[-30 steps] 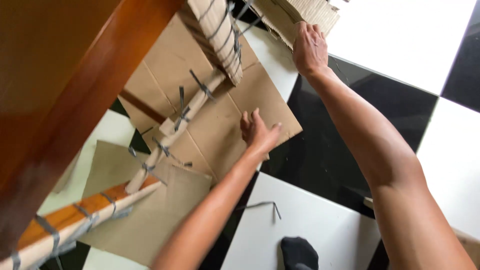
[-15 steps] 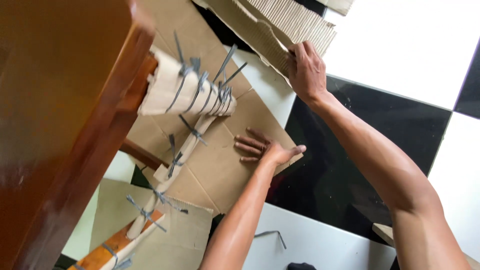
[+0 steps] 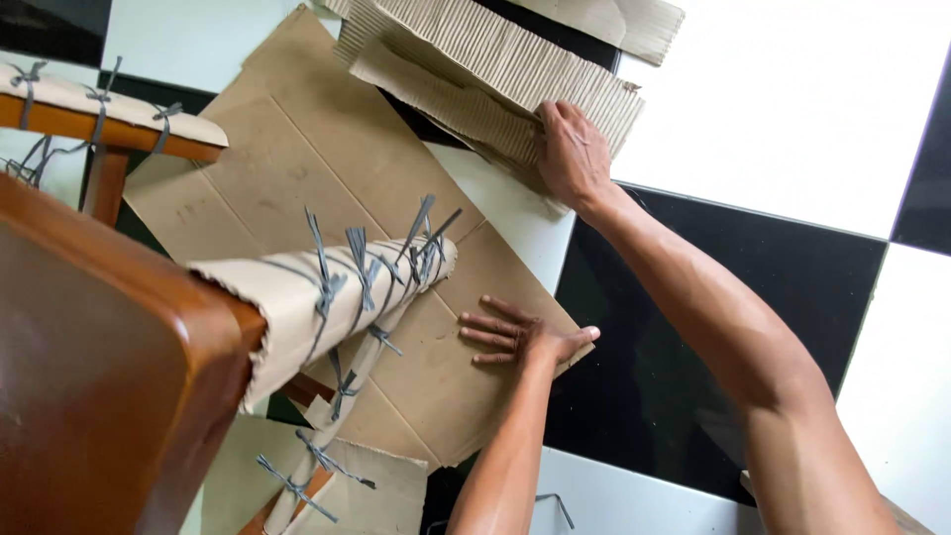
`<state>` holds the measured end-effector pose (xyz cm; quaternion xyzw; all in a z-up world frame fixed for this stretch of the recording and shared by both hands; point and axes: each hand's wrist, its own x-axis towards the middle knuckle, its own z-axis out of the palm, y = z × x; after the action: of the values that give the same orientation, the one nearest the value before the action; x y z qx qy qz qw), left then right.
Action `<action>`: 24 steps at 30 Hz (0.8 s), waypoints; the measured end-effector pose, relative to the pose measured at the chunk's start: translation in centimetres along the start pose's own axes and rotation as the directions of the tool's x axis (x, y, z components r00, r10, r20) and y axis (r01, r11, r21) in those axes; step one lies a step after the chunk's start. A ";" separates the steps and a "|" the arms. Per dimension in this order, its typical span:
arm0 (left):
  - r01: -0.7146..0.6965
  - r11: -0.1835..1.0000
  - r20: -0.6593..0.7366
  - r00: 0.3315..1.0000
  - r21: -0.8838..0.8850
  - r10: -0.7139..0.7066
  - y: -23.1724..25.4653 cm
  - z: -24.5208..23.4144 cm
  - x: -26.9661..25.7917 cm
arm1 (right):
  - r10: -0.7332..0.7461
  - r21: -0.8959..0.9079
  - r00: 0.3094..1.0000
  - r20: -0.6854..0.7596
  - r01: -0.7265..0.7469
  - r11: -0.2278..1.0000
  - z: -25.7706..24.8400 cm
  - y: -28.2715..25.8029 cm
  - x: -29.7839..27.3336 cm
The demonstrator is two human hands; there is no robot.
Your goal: Wrapping wooden furniture legs with corrugated cardboard and securing them with plastic ties
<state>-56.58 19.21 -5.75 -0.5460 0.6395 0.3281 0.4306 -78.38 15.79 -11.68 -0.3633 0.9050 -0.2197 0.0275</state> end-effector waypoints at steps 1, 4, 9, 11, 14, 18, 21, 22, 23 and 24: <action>0.001 1.000 0.001 1.000 0.000 -0.001 -0.1 0.5 0.6 | 0.000 0.000 1.000 0.002 0.000 1.000 -0.3 0.0 0.5; -0.017 0.992 -0.047 0.999 0.122 0.022 -0.2 1.3 1.5 | -0.072 -0.053 0.994 -0.086 0.068 0.996 -0.8 0.6 2.3; -0.011 0.994 -0.023 1.000 0.107 0.013 0.1 0.6 1.2 | -0.053 -0.129 0.996 -0.076 0.043 0.991 -2.4 2.4 5.7; -0.011 0.994 -0.017 1.000 0.109 0.013 0.3 0.4 1.2 | -0.082 -0.104 0.995 -0.061 0.075 0.992 -2.7 2.8 6.5; -0.001 0.993 -0.012 1.000 0.115 0.002 0.5 0.4 1.2 | -0.126 -0.125 0.992 -0.025 0.122 0.985 -1.4 4.1 7.3; -0.008 0.993 0.002 1.000 0.117 0.007 0.7 -0.3 0.7 | -0.025 -0.073 0.998 0.058 0.029 0.997 -0.9 3.3 7.3; 0.010 0.994 0.016 1.000 0.113 -0.011 0.6 -0.1 1.1 | 0.058 -0.096 0.987 0.151 -0.044 0.994 -0.6 3.1 7.7; 0.009 0.994 0.017 1.000 0.112 -0.011 0.6 0.0 1.4 | 0.057 -0.097 0.987 0.152 -0.043 0.994 -0.1 3.2 7.9; 0.014 0.994 0.013 1.000 0.106 -0.016 0.5 0.2 1.7 | 0.033 -0.114 0.993 0.110 -0.021 0.993 0.3 3.4 8.0; 0.020 0.995 0.009 1.000 0.101 -0.021 0.5 0.4 1.9 | 0.008 -0.131 0.998 0.068 0.001 0.991 0.6 3.6 8.1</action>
<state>-57.07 18.88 -7.73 -0.5283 0.6476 0.2936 0.4641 -86.56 12.43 -12.87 -0.3699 0.9167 -0.1469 0.0351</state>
